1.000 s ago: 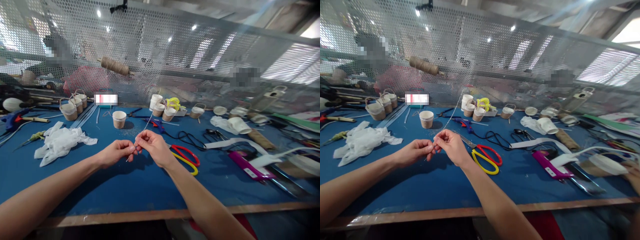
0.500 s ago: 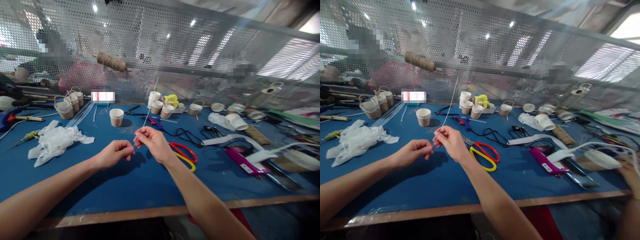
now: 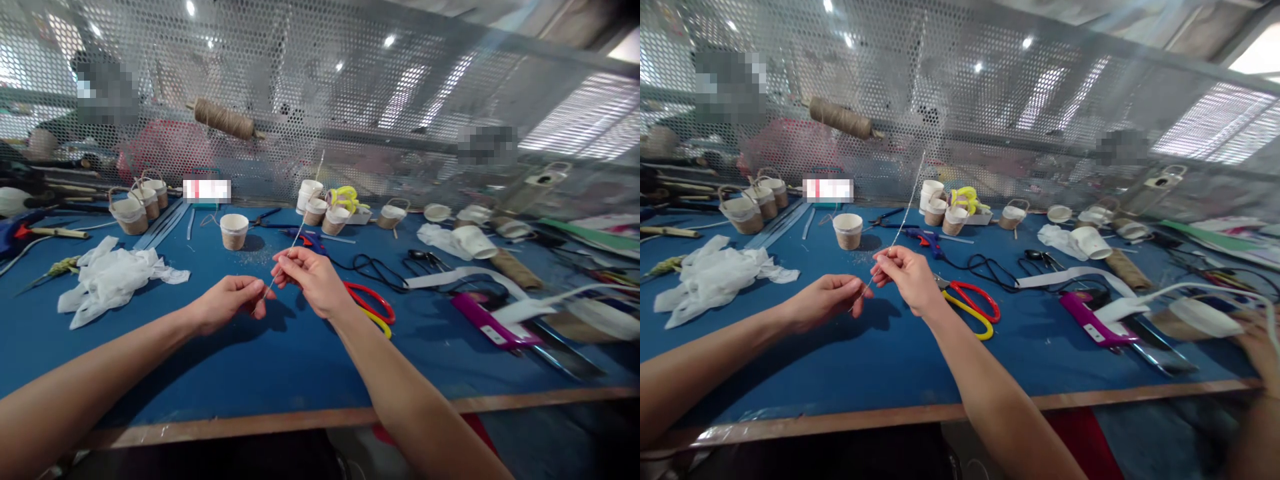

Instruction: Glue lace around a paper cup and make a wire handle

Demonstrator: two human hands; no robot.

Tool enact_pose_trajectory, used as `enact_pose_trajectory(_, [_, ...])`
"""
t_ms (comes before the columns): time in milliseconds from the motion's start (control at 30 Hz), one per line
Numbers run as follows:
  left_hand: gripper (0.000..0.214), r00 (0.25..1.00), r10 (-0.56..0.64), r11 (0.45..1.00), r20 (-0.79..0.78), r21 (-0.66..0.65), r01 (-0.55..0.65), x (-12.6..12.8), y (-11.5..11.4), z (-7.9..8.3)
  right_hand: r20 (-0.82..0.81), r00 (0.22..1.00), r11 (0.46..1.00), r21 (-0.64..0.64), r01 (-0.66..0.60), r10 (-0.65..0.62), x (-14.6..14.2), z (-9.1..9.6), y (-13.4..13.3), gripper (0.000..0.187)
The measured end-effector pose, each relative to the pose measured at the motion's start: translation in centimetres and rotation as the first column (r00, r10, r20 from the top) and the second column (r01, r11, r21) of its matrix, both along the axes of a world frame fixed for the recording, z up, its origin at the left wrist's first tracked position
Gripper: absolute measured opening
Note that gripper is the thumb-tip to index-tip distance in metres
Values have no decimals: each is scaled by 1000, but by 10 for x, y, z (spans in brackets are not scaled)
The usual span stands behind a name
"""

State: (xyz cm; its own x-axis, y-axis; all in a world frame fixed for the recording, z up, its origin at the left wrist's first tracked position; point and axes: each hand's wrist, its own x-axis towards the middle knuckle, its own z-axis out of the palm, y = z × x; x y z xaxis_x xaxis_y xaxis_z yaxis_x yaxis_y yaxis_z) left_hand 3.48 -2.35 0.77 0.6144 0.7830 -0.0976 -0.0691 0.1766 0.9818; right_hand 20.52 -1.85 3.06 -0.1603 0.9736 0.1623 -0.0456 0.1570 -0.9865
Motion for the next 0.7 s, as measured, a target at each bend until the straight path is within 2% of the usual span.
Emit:
enact_pose_trajectory(67, [40, 996, -41, 994, 74, -100, 48, 0, 0, -1, -29, 1000, 1000, 6, 5, -5, 1, 1, 0, 20])
enact_pose_trajectory(167, [37, 992, -69, 987, 101, -138, 83, -1, 0, -2, -38, 999, 1000, 13, -1, 1, 0, 3, -2, 21])
enact_pose_trajectory(333, [37, 1000, -10, 1000, -1, 19, 10, -1, 2, -3, 71, 995, 998, -22, -67, 68, -4, 4, -8, 22])
enact_pose_trajectory(467, [32, 995, 36, 990, -91, 142, -23, 0, 2, -1, 73, 993, 996, -37, -87, 89, -4, 4, -9, 23])
enact_pose_trajectory(700, [21, 995, -5, 970, -99, 241, 29, 1, 0, 7, 28, 997, 995, -65, -72, 74, -4, 6, -10, 27])
